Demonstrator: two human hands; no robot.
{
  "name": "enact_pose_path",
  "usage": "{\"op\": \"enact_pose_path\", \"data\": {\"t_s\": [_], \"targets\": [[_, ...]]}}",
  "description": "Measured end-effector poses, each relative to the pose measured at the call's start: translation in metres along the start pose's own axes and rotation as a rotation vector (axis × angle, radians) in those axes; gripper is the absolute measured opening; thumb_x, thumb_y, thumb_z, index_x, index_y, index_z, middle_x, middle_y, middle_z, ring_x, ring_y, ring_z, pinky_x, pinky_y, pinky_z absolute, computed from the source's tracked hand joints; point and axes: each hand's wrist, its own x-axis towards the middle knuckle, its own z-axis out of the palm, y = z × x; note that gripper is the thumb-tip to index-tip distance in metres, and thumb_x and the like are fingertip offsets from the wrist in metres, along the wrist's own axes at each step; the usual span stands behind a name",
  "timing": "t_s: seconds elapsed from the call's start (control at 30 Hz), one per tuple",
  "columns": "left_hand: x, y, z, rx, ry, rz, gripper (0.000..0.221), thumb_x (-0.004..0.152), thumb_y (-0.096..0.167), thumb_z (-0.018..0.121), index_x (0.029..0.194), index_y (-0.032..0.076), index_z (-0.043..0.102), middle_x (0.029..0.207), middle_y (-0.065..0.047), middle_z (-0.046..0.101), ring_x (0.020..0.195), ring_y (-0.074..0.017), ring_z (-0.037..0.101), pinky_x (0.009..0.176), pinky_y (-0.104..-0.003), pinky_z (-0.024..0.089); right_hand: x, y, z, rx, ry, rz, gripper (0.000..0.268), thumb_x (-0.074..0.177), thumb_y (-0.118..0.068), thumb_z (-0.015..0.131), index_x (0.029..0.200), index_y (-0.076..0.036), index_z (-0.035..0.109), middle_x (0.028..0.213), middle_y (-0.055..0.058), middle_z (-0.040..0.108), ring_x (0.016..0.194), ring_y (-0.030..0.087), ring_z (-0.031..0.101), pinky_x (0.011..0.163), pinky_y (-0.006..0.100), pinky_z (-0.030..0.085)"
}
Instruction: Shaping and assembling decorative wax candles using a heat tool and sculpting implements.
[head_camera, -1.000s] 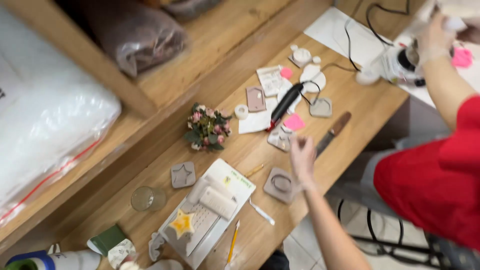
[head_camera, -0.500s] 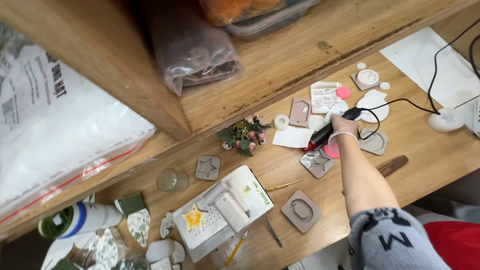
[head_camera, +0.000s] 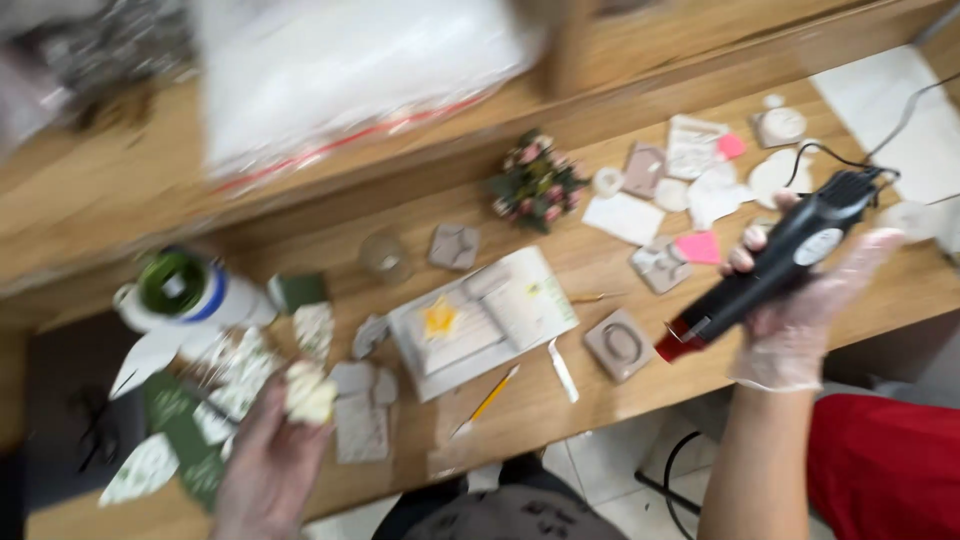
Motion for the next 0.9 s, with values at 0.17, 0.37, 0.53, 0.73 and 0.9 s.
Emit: {"op": "enact_pose_path", "data": {"t_s": [0.17,0.37,0.53,0.73,0.9], "targets": [[0.009,0.021,0.016,-0.178,0.024,-0.053,0.041,0.089,0.006,0.072,0.126,-0.010,0.061,0.107,-0.021,0.066,0.079,-0.0226,0.069,0.058,-0.024,0.067,-0.068,0.005,0.062,-0.059,0.015,-0.010,0.068,0.060,-0.071,0.062,0.094,-0.012,0.066,0.062,-0.001,0.054,0.046,0.010,0.047,0.047,0.022,0.042],[0.017,0.044,0.008,-0.213,-0.012,-0.119,0.034,0.086,0.004,0.076,0.117,-0.009,0.067,0.107,-0.020,0.071,0.082,-0.0240,0.074,0.067,-0.024,0.069,-0.106,0.037,0.090,0.047,0.098,-0.053,0.056,0.068,-0.057,0.059,0.098,-0.011,0.066,0.071,0.005,0.056,0.065,0.014,0.059,0.058,0.026,0.048],[0.030,0.057,-0.004,-0.260,-0.012,-0.170,0.032,0.085,0.004,0.076,0.114,-0.009,0.067,0.101,-0.020,0.068,0.082,-0.0227,0.071,0.062,-0.019,0.067,-0.152,0.059,0.120,-0.320,-0.020,-0.066,0.038,0.090,-0.002,0.064,0.125,-0.016,0.060,0.098,-0.001,0.066,0.094,0.009,0.069,0.100,0.026,0.063],[0.078,0.021,-0.046,-0.003,-0.025,-0.259,0.038,0.085,0.014,0.073,0.121,0.002,0.068,0.108,-0.015,0.067,0.089,-0.0209,0.063,0.066,-0.022,0.055,-0.159,0.097,0.141,-0.114,-0.187,-0.030,0.057,0.084,0.008,0.069,0.133,-0.016,0.052,0.108,0.004,0.067,0.108,0.017,0.069,0.109,0.041,0.064],[0.084,0.008,-0.041,-0.041,-0.087,-0.229,0.035,0.087,0.012,0.075,0.119,-0.001,0.069,0.103,-0.017,0.071,0.084,-0.0203,0.069,0.065,-0.021,0.060,-0.153,0.125,0.154,-0.236,-0.233,-0.074,0.055,0.083,0.011,0.069,0.129,-0.015,0.054,0.108,0.005,0.065,0.108,0.017,0.067,0.104,0.030,0.062]]}}
